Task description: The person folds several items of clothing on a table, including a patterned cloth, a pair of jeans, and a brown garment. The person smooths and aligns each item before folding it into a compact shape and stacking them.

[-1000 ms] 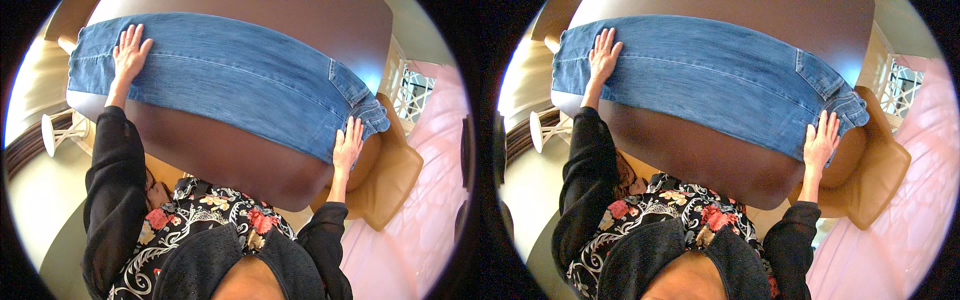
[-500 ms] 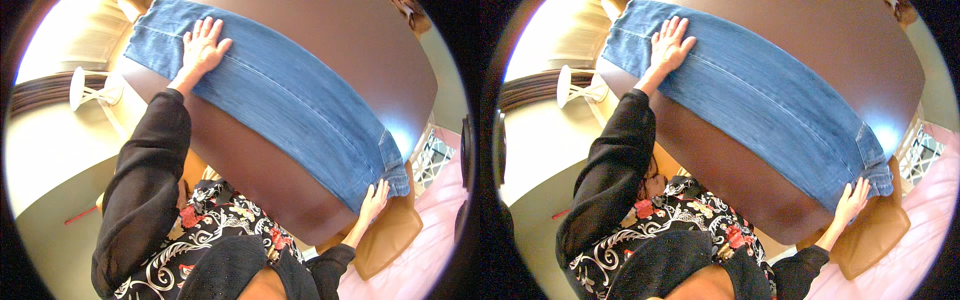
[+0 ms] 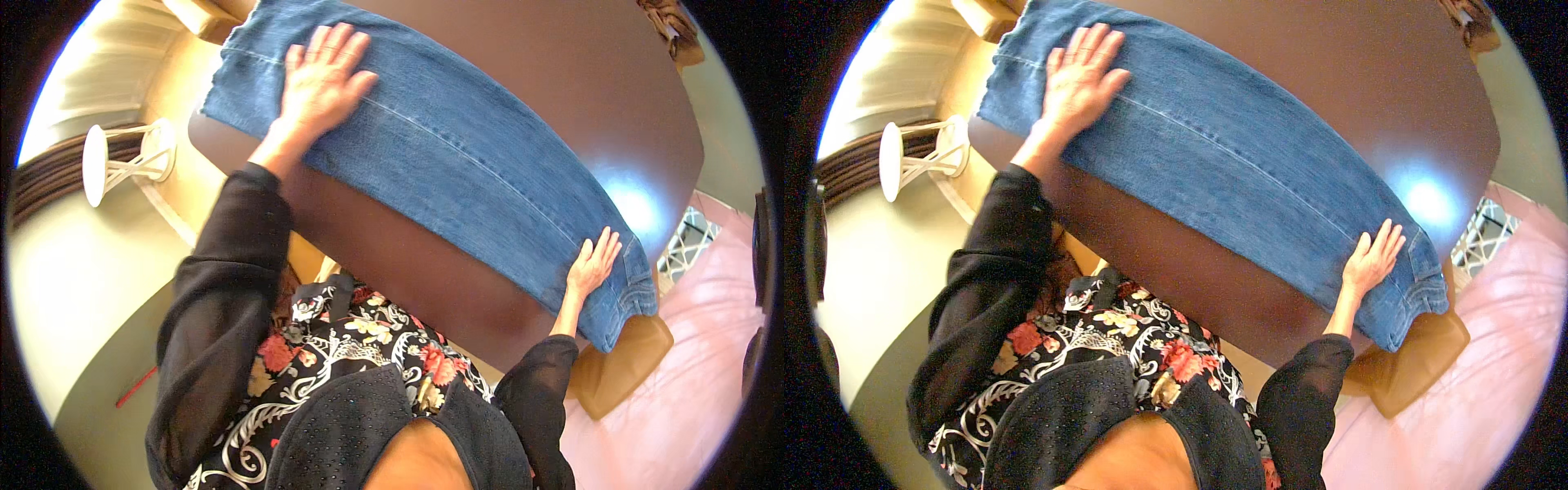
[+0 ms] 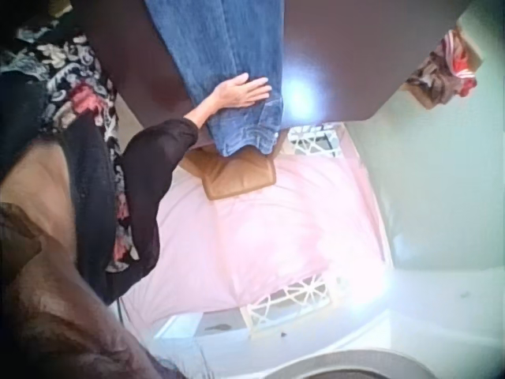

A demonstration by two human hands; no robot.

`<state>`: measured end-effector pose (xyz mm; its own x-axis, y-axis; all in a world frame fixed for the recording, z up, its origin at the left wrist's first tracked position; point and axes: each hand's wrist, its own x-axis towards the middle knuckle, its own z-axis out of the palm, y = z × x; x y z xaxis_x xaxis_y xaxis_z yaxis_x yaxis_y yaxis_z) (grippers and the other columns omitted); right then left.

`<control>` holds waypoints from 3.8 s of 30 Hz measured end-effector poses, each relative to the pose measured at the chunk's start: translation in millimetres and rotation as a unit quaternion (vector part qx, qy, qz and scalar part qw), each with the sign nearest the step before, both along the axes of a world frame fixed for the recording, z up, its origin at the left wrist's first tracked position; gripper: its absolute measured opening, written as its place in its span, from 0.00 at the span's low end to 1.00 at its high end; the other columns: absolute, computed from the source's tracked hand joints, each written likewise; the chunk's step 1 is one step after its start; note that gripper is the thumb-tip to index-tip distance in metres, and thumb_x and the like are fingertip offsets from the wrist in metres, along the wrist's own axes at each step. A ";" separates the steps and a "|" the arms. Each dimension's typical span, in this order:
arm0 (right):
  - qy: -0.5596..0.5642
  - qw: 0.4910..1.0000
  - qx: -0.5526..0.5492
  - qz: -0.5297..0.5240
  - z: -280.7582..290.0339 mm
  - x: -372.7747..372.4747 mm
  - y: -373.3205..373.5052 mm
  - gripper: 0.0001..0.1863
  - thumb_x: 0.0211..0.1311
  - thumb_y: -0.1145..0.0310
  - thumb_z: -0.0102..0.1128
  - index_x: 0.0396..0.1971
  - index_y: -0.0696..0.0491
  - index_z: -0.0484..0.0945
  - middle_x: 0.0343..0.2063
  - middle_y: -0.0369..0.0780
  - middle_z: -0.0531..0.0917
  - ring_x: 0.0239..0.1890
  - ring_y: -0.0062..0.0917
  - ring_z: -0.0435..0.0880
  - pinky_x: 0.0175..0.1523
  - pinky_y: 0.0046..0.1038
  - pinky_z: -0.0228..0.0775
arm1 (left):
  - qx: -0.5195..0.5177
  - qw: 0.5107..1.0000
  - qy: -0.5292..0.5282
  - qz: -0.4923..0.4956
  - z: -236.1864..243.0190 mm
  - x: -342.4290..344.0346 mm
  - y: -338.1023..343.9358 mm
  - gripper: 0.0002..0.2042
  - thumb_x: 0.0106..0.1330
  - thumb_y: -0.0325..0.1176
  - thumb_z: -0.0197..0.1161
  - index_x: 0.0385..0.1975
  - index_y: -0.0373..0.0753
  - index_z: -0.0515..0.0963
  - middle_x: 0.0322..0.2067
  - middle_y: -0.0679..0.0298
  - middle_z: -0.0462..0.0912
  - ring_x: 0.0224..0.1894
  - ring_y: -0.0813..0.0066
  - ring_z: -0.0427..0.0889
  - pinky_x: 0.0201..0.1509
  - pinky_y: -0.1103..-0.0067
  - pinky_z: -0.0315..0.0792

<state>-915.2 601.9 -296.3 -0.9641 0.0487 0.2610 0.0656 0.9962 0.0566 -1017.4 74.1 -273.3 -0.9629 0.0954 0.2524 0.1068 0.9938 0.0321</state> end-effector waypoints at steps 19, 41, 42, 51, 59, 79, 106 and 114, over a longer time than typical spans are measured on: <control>0.006 1.000 0.000 0.025 4.2 -4.1 -0.2 0.26 0.64 0.60 0.46 0.62 0.49 0.61 0.64 0.44 0.60 0.66 0.43 0.55 0.65 0.41 0.50 | 0.036 0.998 0.044 0.012 17.5 6.8 -26.2 0.24 0.61 0.48 0.56 0.56 0.48 0.67 0.60 0.60 0.64 0.64 0.52 0.57 0.60 0.53 0.53; 0.043 0.997 0.013 -0.056 0.8 -24.1 -32.1 0.30 0.52 0.57 0.57 0.57 0.49 0.66 0.60 0.47 0.64 0.64 0.41 0.59 0.58 0.49 0.56 | 0.201 0.955 -0.078 0.203 -47.5 -93.3 -195.1 0.35 0.62 0.58 0.48 0.63 0.40 0.58 0.59 0.50 0.65 0.60 0.54 0.66 0.63 0.69 0.57; 0.041 0.996 -0.003 -0.075 -4.1 -24.3 -32.0 0.32 0.53 0.56 0.56 0.59 0.49 0.64 0.61 0.47 0.62 0.65 0.41 0.57 0.60 0.51 0.53 | 0.188 0.946 -0.104 0.244 -57.5 -109.1 -203.1 0.36 0.60 0.61 0.48 0.62 0.40 0.62 0.57 0.50 0.69 0.58 0.53 0.68 0.62 0.69 0.59; 0.104 0.971 -0.058 -0.208 -21.1 -14.6 -37.5 0.37 0.53 0.55 0.56 0.60 0.60 0.58 0.61 0.54 0.60 0.64 0.44 0.58 0.64 0.49 0.48 | 0.278 0.954 0.003 0.112 -95.2 -147.0 -244.1 0.25 0.61 0.48 0.59 0.49 0.31 0.73 0.46 0.53 0.77 0.47 0.64 0.75 0.55 0.75 0.66; 0.073 0.976 -0.053 -0.200 -16.4 -13.1 -34.4 0.31 0.56 0.55 0.52 0.58 0.55 0.62 0.62 0.52 0.59 0.63 0.44 0.59 0.61 0.51 0.51 | 0.221 0.966 0.027 0.131 -99.6 -145.4 -241.8 0.21 0.62 0.44 0.59 0.42 0.29 0.75 0.37 0.52 0.79 0.38 0.61 0.77 0.48 0.72 0.68; 0.074 0.961 -0.166 -0.207 -0.9 -8.1 -32.5 0.31 0.52 0.60 0.58 0.57 0.55 0.64 0.62 0.51 0.58 0.65 0.43 0.55 0.64 0.53 0.45 | 0.143 0.965 0.111 -0.188 -17.5 -105.3 61.0 0.16 0.55 0.25 0.60 0.45 0.36 0.74 0.48 0.52 0.75 0.52 0.55 0.72 0.58 0.64 0.65; 0.073 0.979 -0.061 -0.181 -15.7 -4.5 148.0 0.29 0.59 0.53 0.50 0.57 0.53 0.65 0.60 0.47 0.64 0.65 0.40 0.56 0.65 0.54 0.43 | -0.020 0.977 -0.113 -0.180 -34.7 -34.8 199.0 0.30 0.65 0.45 0.49 0.67 0.48 0.51 0.69 0.63 0.46 0.71 0.62 0.41 0.68 0.57 0.37; 0.141 0.965 -0.202 -0.089 1.8 3.4 148.8 0.27 0.50 0.63 0.61 0.51 0.53 0.69 0.55 0.44 0.69 0.63 0.36 0.61 0.64 0.51 0.46 | 0.209 0.913 -0.031 -0.349 -4.6 18.3 408.8 0.20 0.52 0.24 0.60 0.47 0.32 0.72 0.53 0.48 0.71 0.59 0.48 0.65 0.64 0.61 0.56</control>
